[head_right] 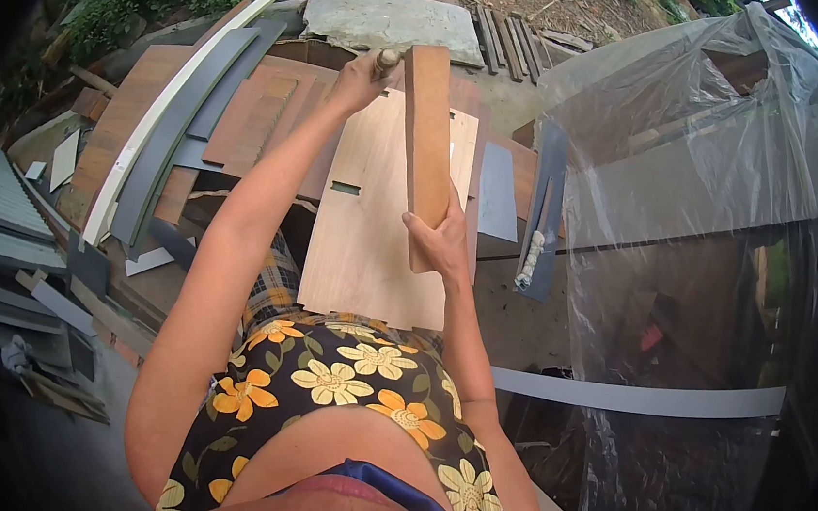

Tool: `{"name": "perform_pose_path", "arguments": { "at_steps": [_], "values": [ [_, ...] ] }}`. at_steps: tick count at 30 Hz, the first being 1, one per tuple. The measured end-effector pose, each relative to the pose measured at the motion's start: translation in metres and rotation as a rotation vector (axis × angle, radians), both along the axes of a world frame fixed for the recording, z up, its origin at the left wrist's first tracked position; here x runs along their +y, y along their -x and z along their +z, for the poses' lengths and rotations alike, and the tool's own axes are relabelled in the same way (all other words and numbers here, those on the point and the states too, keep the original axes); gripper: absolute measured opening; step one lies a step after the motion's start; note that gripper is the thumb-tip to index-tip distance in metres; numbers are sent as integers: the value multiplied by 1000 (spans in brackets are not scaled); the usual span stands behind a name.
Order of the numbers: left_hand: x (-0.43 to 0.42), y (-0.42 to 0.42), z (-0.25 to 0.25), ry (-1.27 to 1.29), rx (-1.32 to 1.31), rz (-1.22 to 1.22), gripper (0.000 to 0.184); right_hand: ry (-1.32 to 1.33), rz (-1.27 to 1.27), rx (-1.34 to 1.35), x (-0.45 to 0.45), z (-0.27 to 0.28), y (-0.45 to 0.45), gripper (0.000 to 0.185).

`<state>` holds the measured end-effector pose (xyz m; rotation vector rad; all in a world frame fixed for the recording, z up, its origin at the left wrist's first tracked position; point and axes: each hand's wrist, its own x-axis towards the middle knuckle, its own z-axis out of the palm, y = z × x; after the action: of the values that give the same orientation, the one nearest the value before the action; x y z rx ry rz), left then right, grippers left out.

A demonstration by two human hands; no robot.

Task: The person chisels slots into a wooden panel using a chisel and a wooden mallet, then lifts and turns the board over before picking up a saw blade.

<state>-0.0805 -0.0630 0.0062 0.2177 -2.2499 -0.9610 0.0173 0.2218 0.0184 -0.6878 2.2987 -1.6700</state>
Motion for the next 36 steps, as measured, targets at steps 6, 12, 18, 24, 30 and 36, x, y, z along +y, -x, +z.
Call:
{"name": "perform_pose_path", "arguments": {
  "at_steps": [6,12,18,24,30,36],
  "values": [
    [-4,-10,-1,-68,12,-44,37,-73,-141,-104,52,-35,-16,68],
    [-13,1,12,-99,-32,41,39,-94,-160,-178,77,-64,-30,68],
    [19,5,32,-213,133,20,41,-122,-161,-176,75,-76,-43,76],
    [59,34,23,-251,156,-105,39,-109,-98,-129,68,-61,-49,79],
    [81,59,-1,-208,141,-165,42,-127,-106,-101,71,-64,-48,83],
    [86,61,-7,-218,102,-184,41,-127,-111,-53,73,-81,-47,87]
  ]
}}
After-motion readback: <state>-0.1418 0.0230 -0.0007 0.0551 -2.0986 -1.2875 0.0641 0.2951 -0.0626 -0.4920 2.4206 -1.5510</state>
